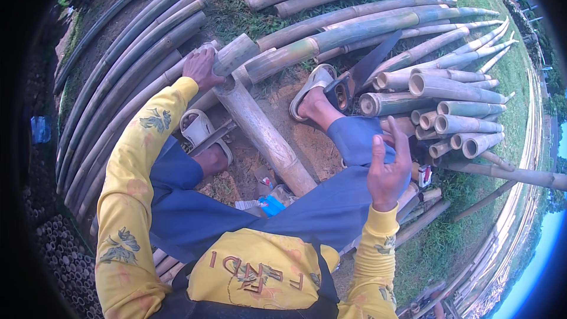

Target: The person uses a hand saw to cut bamboo poles into shorter sections. They position each pole on a wooden support, saw through it, and then move the cut pieces aside.

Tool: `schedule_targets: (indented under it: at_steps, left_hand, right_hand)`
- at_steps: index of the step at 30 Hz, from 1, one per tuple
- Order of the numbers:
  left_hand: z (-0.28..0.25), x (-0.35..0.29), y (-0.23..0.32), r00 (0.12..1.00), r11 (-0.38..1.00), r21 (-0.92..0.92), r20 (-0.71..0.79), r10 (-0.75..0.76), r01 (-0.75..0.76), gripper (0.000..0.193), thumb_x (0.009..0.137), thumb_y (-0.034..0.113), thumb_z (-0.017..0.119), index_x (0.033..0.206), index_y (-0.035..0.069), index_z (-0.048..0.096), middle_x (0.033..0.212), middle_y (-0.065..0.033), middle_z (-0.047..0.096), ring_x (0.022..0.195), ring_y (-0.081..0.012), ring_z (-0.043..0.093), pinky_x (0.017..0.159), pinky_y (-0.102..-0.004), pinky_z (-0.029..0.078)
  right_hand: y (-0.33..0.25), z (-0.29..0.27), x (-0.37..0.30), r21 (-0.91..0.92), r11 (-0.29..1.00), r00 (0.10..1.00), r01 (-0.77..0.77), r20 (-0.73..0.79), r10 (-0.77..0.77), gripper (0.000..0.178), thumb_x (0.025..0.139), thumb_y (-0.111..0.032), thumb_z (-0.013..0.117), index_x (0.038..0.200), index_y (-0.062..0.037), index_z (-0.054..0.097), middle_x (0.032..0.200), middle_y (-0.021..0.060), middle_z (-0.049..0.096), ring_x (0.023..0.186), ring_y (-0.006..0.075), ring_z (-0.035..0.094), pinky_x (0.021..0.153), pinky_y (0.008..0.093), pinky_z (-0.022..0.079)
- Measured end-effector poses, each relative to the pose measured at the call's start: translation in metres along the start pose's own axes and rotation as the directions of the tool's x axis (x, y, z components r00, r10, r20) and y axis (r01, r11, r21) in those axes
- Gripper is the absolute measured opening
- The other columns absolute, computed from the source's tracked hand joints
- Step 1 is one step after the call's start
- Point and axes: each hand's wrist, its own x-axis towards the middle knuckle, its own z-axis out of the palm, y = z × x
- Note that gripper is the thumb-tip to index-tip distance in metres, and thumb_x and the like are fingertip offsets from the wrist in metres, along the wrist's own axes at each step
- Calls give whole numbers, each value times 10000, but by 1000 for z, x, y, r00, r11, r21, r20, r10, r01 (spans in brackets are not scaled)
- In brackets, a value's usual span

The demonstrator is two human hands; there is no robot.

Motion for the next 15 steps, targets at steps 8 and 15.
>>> schedule_targets:
  at_steps: [8,15]
  left_hand:
    - [-50,-48,52,997,978,-195,-15,71,-73,774,614,417,856,1178,-20,555,1092,-192,631,1037,-368,652,961,-444,464]
    - [-79,-85,-2,994,969,-228,-80,76,-92,1063,720,596,856,1517,72,388,1409,-176,537,1313,-397,524,1101,-520,377]
  right_hand:
    - [-33,229,116,-10,989,903,148,409,-131,652,966,-540,672,1263,40,697,1160,247,729,1138,410,681,1009,456,504]
    - [-7,265,130,260,952,824,-160,566,-17,301,990,-271,738,932,23,767,819,6,683,765,94,535,731,280,435]
